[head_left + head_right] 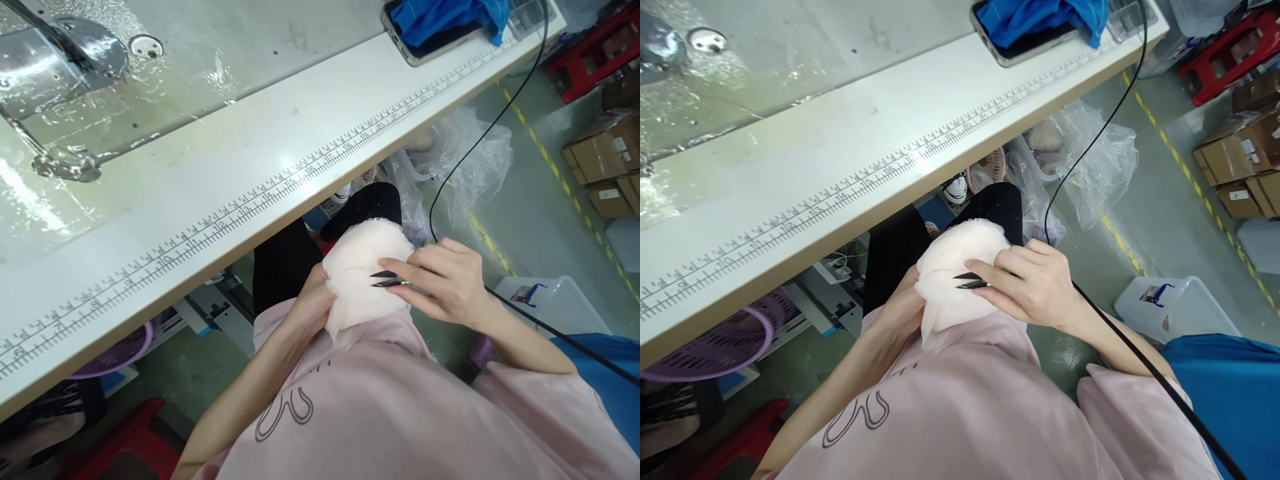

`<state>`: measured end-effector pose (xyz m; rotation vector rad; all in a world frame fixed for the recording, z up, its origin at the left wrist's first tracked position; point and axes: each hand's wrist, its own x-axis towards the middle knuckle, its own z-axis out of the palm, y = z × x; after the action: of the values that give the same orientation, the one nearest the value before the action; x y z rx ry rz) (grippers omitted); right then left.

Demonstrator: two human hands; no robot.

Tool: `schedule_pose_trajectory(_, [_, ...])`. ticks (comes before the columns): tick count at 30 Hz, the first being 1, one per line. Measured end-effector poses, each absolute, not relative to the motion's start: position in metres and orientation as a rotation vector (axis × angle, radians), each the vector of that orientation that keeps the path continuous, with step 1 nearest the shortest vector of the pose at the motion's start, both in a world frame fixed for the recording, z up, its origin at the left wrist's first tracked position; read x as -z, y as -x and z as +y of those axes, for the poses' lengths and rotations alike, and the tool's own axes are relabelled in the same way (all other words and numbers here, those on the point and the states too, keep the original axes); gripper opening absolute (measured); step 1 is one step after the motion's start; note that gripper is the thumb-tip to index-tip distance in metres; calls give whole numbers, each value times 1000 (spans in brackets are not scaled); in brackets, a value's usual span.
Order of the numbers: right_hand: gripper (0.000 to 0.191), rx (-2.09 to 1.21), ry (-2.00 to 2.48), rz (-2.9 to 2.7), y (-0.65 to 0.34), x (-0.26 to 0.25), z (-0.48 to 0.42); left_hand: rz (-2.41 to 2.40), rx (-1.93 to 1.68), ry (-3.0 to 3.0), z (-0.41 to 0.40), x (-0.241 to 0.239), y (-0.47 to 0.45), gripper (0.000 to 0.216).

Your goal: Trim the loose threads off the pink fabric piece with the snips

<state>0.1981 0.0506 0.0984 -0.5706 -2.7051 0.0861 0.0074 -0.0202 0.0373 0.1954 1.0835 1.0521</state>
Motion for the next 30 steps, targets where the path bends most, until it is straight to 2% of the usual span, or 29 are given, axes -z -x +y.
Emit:
schedule_pose_trajectory(12, [30,61,520,-2666,-198,-96,46,1055,-1059,-233,-21,-36,-8,26])
schedule_pose_trajectory(30, [23,-17,481,-2671,-198,-98,48,1012,-1035,-193,-22,-39,-10,20])
